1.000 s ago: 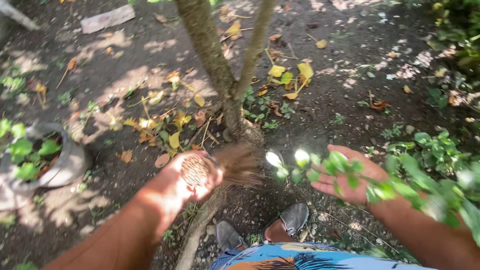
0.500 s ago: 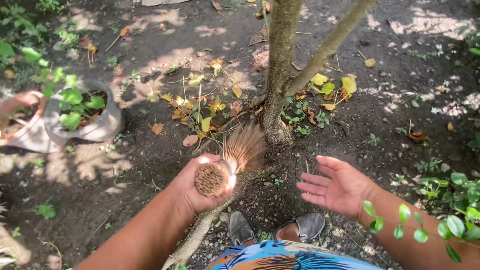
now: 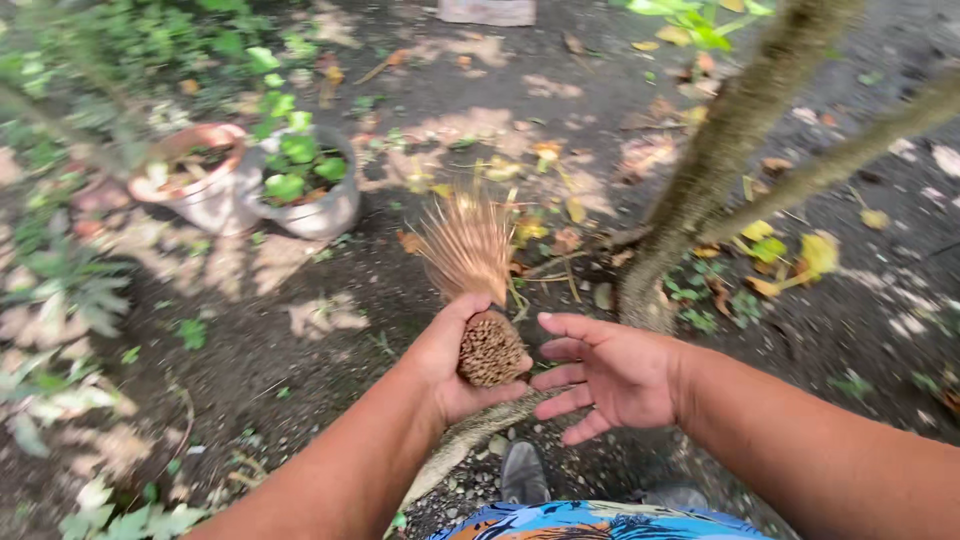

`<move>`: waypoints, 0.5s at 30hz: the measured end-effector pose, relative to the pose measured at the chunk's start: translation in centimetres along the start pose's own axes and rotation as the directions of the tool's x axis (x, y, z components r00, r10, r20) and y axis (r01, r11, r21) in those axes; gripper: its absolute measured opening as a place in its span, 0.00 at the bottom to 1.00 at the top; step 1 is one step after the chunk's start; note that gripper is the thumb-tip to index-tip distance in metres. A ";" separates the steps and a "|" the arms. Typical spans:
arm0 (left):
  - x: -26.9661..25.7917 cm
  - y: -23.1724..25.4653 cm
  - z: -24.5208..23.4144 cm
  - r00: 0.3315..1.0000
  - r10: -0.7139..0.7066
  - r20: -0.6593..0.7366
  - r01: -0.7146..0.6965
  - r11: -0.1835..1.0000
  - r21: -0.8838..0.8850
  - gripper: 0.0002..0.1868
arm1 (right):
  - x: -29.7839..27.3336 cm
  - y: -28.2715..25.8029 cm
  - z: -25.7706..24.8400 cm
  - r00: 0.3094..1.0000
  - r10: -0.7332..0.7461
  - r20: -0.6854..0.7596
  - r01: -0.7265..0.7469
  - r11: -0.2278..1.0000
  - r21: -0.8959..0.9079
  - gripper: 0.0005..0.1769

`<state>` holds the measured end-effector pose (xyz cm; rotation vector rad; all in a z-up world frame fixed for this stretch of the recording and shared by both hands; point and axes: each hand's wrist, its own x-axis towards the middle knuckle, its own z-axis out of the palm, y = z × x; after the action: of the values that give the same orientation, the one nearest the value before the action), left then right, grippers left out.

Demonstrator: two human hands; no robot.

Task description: The person sweeps dry leaves and debris on a garden path using a traditional straw broom. They move around potted plants and tree roots, gathering leaves into small piles while walking along the dirt and concrete surface.

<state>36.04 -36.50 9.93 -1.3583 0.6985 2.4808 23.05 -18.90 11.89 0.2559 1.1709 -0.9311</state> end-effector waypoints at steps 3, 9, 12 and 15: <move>-1.9 0.0 -1.0 0.997 -0.002 0.075 0.004 1.000 -0.026 0.27 | 1.6 -1.3 4.7 0.986 0.019 0.164 -0.002 0.995 -0.103 0.50; -4.1 -1.7 -2.0 0.997 0.022 -0.075 -0.018 0.998 0.060 0.32 | 2.8 -2.5 9.0 0.978 0.037 0.207 -0.041 0.999 0.016 0.28; -5.1 -3.4 -2.2 0.976 -0.012 -0.220 0.032 0.996 0.086 0.37 | 4.2 -2.0 9.7 0.962 0.165 0.218 -0.188 0.978 0.090 0.19; -4.7 -5.2 -2.8 0.965 -0.014 -0.263 0.027 0.999 0.048 0.39 | 5.3 -0.8 8.9 0.929 0.225 0.295 -0.270 0.955 0.124 0.16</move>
<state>42.79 -33.31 11.05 -1.6852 0.7909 2.2728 28.84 -27.47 11.19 0.3829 0.7824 -0.8082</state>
